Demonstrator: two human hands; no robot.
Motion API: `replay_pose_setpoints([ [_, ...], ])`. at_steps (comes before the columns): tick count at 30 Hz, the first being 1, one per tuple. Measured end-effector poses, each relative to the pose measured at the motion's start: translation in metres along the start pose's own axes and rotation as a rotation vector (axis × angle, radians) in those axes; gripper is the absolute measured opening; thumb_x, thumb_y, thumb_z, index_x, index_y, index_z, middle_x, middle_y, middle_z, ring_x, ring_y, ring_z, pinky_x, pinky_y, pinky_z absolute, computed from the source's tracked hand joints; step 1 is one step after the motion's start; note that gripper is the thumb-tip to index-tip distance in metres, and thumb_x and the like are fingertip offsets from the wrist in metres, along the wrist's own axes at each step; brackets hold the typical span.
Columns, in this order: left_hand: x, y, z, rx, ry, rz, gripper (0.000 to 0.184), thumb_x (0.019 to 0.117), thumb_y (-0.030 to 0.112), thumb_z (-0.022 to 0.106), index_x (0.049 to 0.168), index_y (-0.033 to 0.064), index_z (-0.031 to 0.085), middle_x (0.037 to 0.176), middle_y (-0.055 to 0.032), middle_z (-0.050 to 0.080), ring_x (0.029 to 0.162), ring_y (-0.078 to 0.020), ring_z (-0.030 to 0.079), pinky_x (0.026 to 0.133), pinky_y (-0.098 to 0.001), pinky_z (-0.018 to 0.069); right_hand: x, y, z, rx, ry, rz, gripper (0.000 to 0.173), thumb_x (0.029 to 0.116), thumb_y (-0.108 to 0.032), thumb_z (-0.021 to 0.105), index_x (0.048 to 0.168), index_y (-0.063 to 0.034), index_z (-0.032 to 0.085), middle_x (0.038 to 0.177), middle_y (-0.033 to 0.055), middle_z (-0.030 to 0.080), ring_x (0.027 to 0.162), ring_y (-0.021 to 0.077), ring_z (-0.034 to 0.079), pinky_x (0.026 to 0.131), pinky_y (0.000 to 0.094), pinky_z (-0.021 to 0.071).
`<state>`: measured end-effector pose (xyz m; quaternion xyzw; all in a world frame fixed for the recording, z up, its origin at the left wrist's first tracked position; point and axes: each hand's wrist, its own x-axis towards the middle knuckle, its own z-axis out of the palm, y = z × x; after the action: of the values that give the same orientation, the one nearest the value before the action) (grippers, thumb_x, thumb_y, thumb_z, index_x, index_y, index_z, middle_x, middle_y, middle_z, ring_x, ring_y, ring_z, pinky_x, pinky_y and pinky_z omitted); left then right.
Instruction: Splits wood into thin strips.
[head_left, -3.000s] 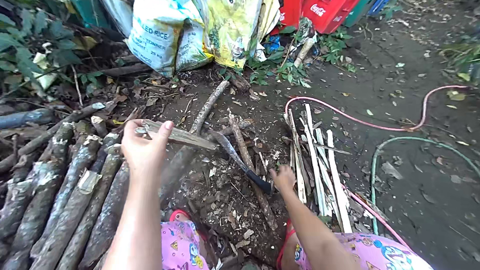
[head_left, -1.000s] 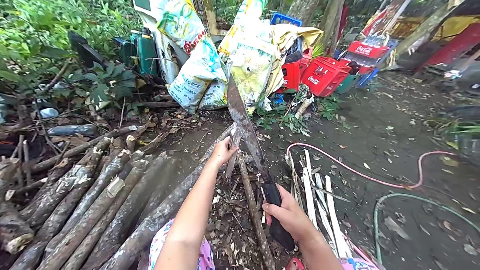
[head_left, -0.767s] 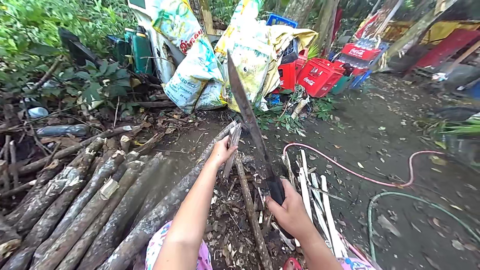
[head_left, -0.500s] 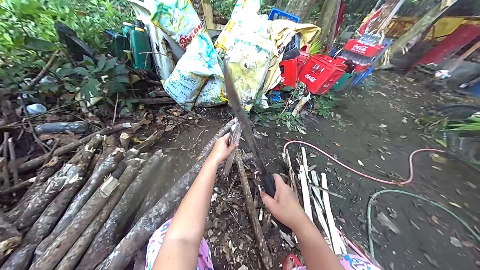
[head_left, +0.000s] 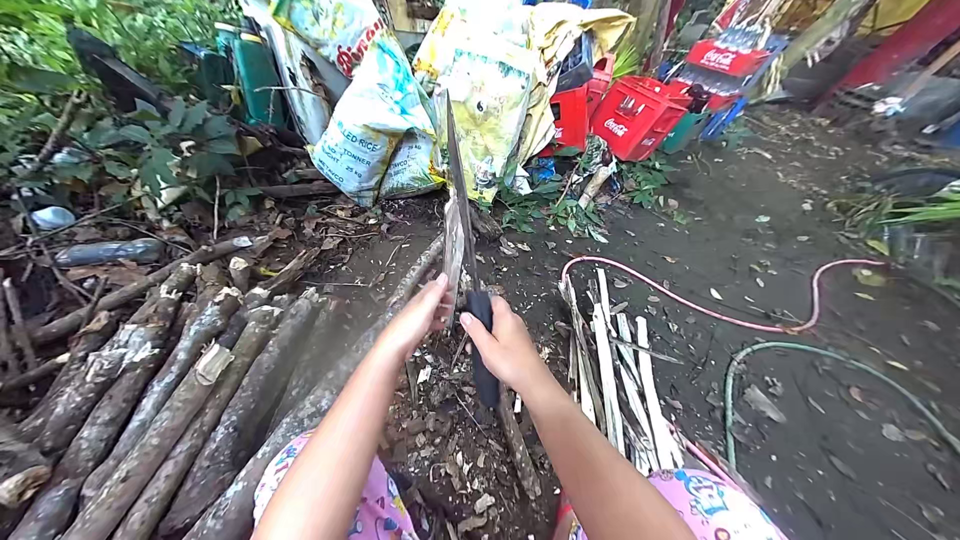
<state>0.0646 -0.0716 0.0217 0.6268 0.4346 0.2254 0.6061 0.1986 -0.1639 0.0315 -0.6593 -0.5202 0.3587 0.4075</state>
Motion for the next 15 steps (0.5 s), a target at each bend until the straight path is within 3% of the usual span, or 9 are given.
replay_pose_setpoints([
  [1,-0.017,-0.001,0.002,-0.028,-0.077,0.025,0.062,0.1103,0.044,0.029,0.152,-0.0009,0.037,0.133,-0.0162,0.06,0.116,-0.0232,0.062,0.097,-0.0409,0.0521,0.006,-0.001,0.001,0.036,-0.053,-0.043,0.041,0.1081,-0.025,0.051,0.134,0.0067,0.054,0.109,0.0185,0.068,0.097,0.0224,0.069,0.091,0.0413,0.0557],
  [2,-0.03,-0.002,0.005,-0.032,-0.104,0.061,0.067,0.1027,0.044,0.043,0.152,-0.0002,0.031,0.123,-0.0096,0.063,0.106,-0.0149,0.065,0.091,-0.0342,0.0562,0.012,0.0,0.001,0.088,-0.107,-0.081,0.04,0.1095,-0.023,0.048,0.135,0.0066,0.056,0.112,0.0187,0.069,0.1,0.0211,0.069,0.093,0.0399,0.0559],
  [4,-0.043,-0.006,0.01,-0.069,-0.023,0.084,0.07,0.0956,0.019,0.064,0.151,-0.0025,0.027,0.11,-0.0092,0.065,0.091,-0.0116,0.069,0.084,-0.0301,0.0597,0.024,0.01,0.0,0.25,-0.139,-0.121,0.037,0.1104,-0.016,0.042,0.134,0.0074,0.058,0.111,0.0175,0.07,0.095,0.0179,0.07,0.089,0.0355,0.0575],
  [6,-0.045,-0.01,0.01,-0.058,0.083,0.049,0.063,0.0964,0.003,0.063,0.149,-0.0029,0.028,0.1,-0.0095,0.062,0.079,-0.012,0.068,0.076,-0.0284,0.0601,0.041,0.04,-0.001,0.41,-0.041,-0.104,0.035,0.1088,-0.011,0.041,0.133,0.0065,0.059,0.111,0.0158,0.069,0.093,0.0177,0.07,0.085,0.0344,0.0583],
  [8,-0.044,-0.014,0.007,-0.061,0.124,0.04,0.063,0.094,-0.002,0.058,0.149,-0.002,0.027,0.095,-0.0069,0.06,0.073,-0.011,0.068,0.071,-0.0264,0.0603,0.062,0.093,0.002,0.438,0.148,0.006,0.029,0.1064,-0.008,0.05,0.129,0.0069,0.06,0.111,0.0173,0.068,0.093,0.0189,0.07,0.083,0.0339,0.0586],
  [10,-0.046,-0.017,0.004,-0.083,0.162,0.072,0.064,0.0882,-0.002,0.057,0.145,-0.0017,0.029,0.09,-0.0029,0.06,0.067,-0.0086,0.066,0.064,-0.024,0.0599,0.075,0.166,0.01,0.234,0.213,0.214,0.038,0.1014,-0.011,0.061,0.133,0.0095,0.056,0.122,0.025,0.065,0.105,0.0284,0.066,0.092,0.042,0.0548],
  [13,-0.053,-0.014,-0.003,-0.133,0.184,0.113,0.062,0.0827,0.002,0.057,0.14,0.0004,0.034,0.083,0.0023,0.061,0.059,-0.0062,0.064,0.057,-0.0223,0.0587,0.066,0.265,0.036,-0.131,0.015,0.562,0.06,0.0953,-0.025,0.073,0.142,0.0066,0.052,0.135,0.0318,0.059,0.126,0.0439,0.059,0.108,0.0591,0.0456],
  [15,-0.061,-0.013,-0.009,-0.166,0.169,0.129,0.061,0.0809,0.008,0.058,0.138,0.0032,0.037,0.08,0.0055,0.061,0.057,-0.0055,0.063,0.054,-0.0223,0.0583,0.051,0.306,0.057,-0.325,-0.137,0.728,0.074,0.0934,-0.033,0.075,0.151,0.0013,0.045,0.145,0.0299,0.053,0.133,0.0441,0.055,0.11,0.0597,0.0439],
])
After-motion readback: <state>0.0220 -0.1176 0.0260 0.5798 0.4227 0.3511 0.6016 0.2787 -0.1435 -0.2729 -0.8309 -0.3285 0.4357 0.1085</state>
